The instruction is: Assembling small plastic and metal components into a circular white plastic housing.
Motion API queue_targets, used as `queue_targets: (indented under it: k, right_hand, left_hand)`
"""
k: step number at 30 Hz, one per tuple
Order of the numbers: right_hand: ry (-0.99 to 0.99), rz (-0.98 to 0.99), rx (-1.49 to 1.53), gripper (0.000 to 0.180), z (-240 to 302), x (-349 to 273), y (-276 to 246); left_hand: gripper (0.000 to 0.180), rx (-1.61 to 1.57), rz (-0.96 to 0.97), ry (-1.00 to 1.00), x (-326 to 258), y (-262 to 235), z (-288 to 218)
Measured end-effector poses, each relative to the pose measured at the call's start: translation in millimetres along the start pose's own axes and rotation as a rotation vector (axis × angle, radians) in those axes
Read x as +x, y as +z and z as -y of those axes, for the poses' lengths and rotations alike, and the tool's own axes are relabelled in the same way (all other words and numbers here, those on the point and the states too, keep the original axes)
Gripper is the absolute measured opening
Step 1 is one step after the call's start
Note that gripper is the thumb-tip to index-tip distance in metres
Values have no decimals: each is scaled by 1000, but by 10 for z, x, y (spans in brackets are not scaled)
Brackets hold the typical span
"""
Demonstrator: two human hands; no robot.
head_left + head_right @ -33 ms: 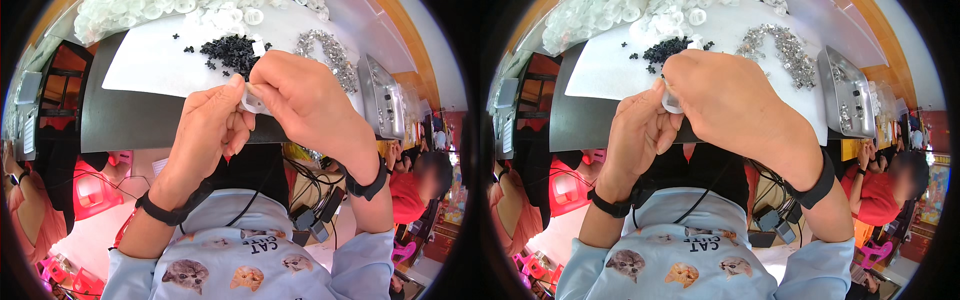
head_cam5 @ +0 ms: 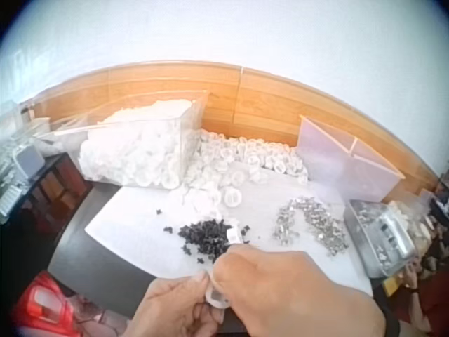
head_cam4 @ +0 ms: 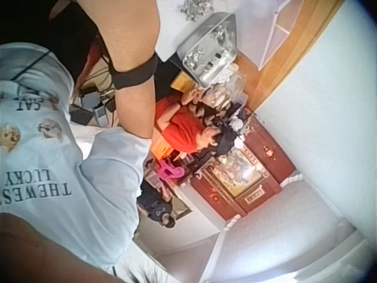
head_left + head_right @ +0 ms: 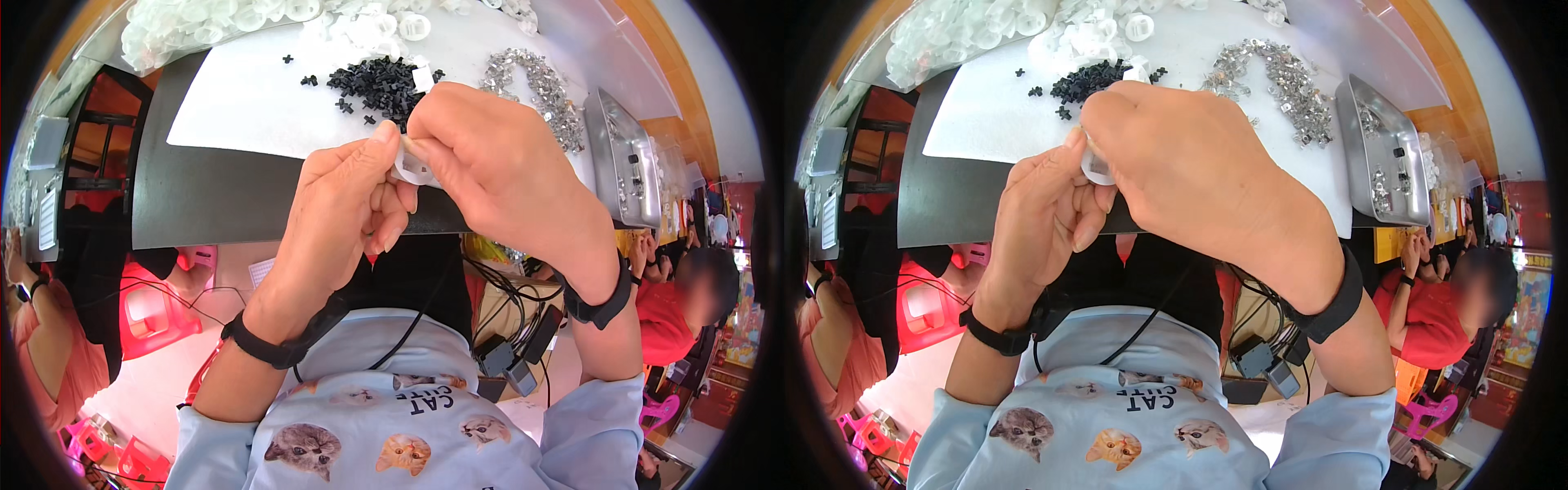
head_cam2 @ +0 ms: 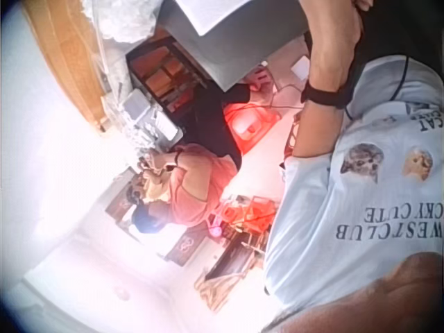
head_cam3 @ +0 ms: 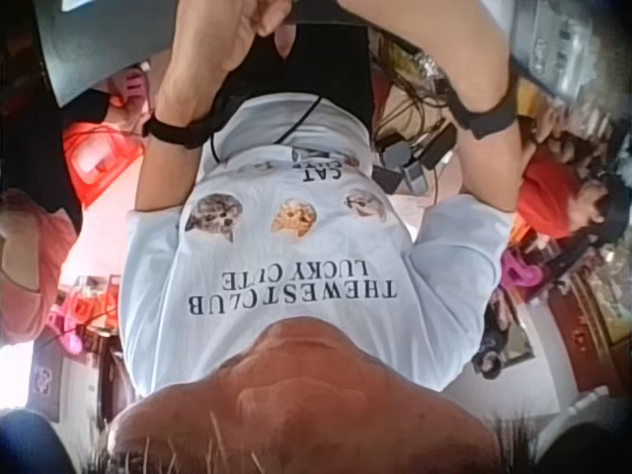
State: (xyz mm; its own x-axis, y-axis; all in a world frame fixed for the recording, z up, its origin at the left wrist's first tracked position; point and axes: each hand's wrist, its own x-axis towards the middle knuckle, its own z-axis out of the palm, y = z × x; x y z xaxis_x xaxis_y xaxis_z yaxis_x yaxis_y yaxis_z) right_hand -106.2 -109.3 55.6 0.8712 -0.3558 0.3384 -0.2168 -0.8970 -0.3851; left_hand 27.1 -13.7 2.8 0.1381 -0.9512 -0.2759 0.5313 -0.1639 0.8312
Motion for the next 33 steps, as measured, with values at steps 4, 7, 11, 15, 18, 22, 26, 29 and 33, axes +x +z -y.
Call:
queue_targets:
  k: [4, 7, 11, 15, 18, 22, 26, 29, 33]
  right_hand:
    - [-38, -3, -97, 7, 35, -18, 13]
    - [44, -42, 98, 7, -35, -28, 66]
    - [176, 55, 315, 9, -52, -21, 20]
    - [255, 183, 437, 15, -92, 29, -60]
    - [288, 283, 509, 21, -158, 71, -101]
    - [515, 419, 689, 23, -84, 110, -155]
    - [519, 380, 750, 23, -86, 35, -68]
    - [396, 265, 694, 23, -92, -10, -17]
    - [480, 225, 651, 22, -9, -39, -79]
  left_hand:
    - [50, 14, -6, 11, -3, -20, 3]
    - [51, 10, -17, 18, -6, 9, 2]
    - [51, 23, -21, 31, -15, -7, 28]
    - [50, 38, 23, 61, -35, -8, 34]
    - [50, 35, 49, 84, -49, 0, 25]
    - [42, 72, 101, 70, -59, -72, 26]
    - [51, 66, 40, 103, -56, -26, 51]
    - [51, 112, 66, 116, -41, -57, 65]
    - [41, 93, 100, 94, -57, -76, 60]
